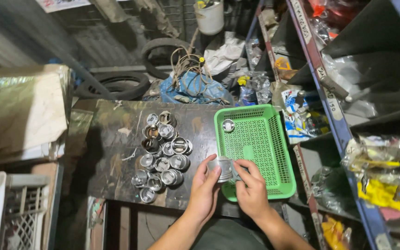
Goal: The person picks up small, cylindrical metal parts from a green basket and a table. They use a grey abrasive pad to scrub the surfaces of the metal parts, rotating them to clean different sides, and then place them back on the table.
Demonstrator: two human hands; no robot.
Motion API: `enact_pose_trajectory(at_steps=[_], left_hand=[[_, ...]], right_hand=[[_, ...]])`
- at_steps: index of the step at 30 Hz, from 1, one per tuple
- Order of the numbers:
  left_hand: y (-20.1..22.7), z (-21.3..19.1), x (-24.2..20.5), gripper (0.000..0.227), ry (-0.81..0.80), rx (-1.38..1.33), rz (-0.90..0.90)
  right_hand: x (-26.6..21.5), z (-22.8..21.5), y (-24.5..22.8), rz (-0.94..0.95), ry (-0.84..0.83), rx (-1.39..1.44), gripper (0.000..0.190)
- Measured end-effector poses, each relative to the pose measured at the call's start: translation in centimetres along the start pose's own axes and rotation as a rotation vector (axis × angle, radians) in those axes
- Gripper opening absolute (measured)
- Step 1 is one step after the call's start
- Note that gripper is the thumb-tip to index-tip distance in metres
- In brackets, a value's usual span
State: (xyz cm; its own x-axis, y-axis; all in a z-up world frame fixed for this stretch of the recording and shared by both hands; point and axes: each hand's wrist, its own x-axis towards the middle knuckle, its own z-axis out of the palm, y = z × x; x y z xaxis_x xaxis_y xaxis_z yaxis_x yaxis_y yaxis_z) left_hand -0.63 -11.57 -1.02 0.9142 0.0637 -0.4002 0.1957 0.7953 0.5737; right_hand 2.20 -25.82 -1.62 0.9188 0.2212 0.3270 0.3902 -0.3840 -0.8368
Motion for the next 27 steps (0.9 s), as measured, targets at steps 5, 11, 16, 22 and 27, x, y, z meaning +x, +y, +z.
enact_pose_trajectory(at_steps=[5, 11, 16, 22, 27], left_hand=[[-1.0, 0.6, -0.7, 0.053, 0.098, 0.194, 0.077], [-1.3, 1.4, -0.7, 0.053, 0.105, 0.258, 0.064], [-0.7, 2.3, -0.2, 0.061, 0.166, 0.337, 0.017], [-0.9, 2.8, -0.1, 0.070, 0.282, 0.366, 0.047], [-2.6, 0.1, 0.4, 0.052, 0.252, 0.217, 0.159]], right_hand=[[0.6, -1.8, -0.3, 0.009, -0.089, 0.056, 0.053], [1.1, -2.6, -0.8, -0.005, -0.103, 0.086, 0.047], [0.9, -2.8, -0.6, 0.027, -0.086, 0.061, 0.044], [1.4, -3.3, -2.0, -0.124, 0.027, -0.004, 0.039], [1.4, -1.7, -1.4, -0.205, -0.126, -0.004, 0.056]])
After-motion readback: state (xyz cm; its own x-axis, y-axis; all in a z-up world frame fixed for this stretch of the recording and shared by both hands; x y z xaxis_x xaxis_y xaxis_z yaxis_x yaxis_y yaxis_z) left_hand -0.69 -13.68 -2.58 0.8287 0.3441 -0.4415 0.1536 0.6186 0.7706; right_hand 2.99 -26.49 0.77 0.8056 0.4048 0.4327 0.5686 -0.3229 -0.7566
